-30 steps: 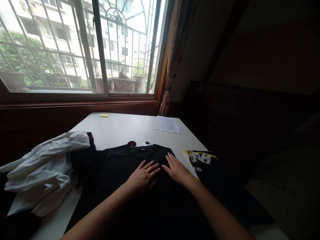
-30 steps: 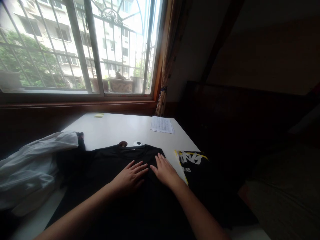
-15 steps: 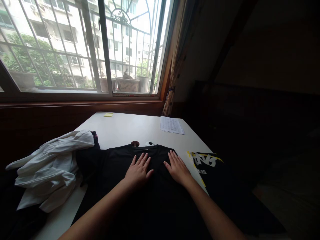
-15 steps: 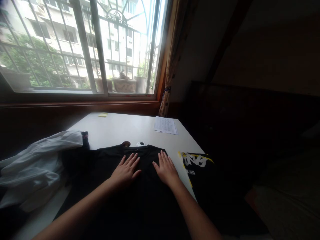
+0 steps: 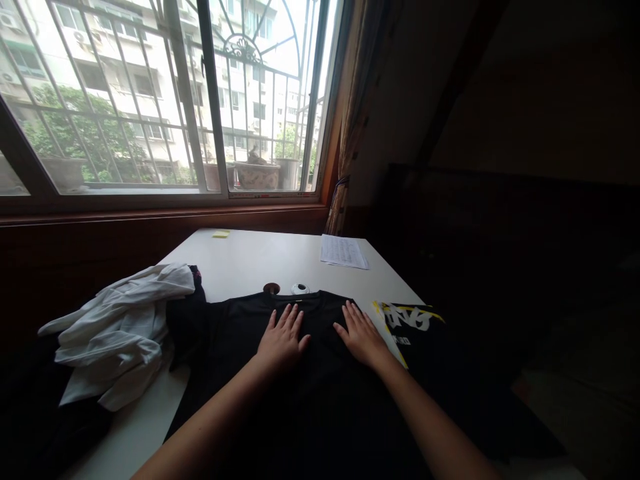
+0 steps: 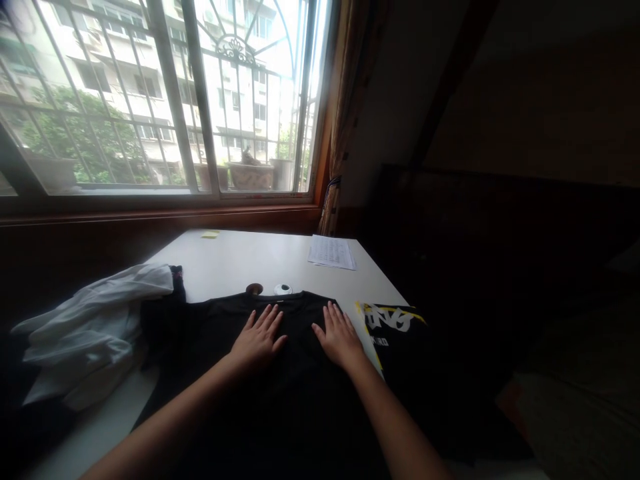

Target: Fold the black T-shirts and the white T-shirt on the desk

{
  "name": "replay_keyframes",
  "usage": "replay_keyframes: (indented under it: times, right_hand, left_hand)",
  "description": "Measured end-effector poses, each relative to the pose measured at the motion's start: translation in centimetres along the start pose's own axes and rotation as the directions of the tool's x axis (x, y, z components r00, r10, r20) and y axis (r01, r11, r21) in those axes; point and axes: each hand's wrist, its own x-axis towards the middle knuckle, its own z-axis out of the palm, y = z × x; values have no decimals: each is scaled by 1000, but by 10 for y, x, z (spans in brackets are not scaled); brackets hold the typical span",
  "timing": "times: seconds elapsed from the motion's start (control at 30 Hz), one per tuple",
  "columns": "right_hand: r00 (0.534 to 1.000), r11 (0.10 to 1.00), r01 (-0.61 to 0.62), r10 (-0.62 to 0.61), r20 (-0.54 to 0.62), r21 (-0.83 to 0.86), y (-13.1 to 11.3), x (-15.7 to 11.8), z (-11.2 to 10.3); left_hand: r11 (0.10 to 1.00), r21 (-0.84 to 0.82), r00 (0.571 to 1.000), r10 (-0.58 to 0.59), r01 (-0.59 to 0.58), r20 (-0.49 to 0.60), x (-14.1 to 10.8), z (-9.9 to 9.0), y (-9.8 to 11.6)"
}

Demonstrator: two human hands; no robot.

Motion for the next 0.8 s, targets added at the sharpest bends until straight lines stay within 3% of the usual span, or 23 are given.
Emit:
replay_keyframes:
  times: [0.13,0.27,0.37,0.6,0.8]
  right_hand:
    - [1000,1000,-15,15,9,-20,12,-1,-1]
    - [1000,999,-20,21,18,-32,23,-1,-2]
    - [1000,999,-21,22,7,-35,29,-1,0]
    - [1000,999,-11,11,-2,-42,34,1,6]
    - [1000,998,-22,24,19,-67,30,-1,0]
  left_hand:
    - [999,-19,999,29,-30,-13,5,6,7]
    - [999,-11,999,34,-33,41,7,2,6]
    - [1000,2,998,4,-4,55,-1,-6,-12]
    - [988,93,991,-127,122,49,-40,-28,-83]
    - [986,103,990,-134,130,32,-52,-33,-93]
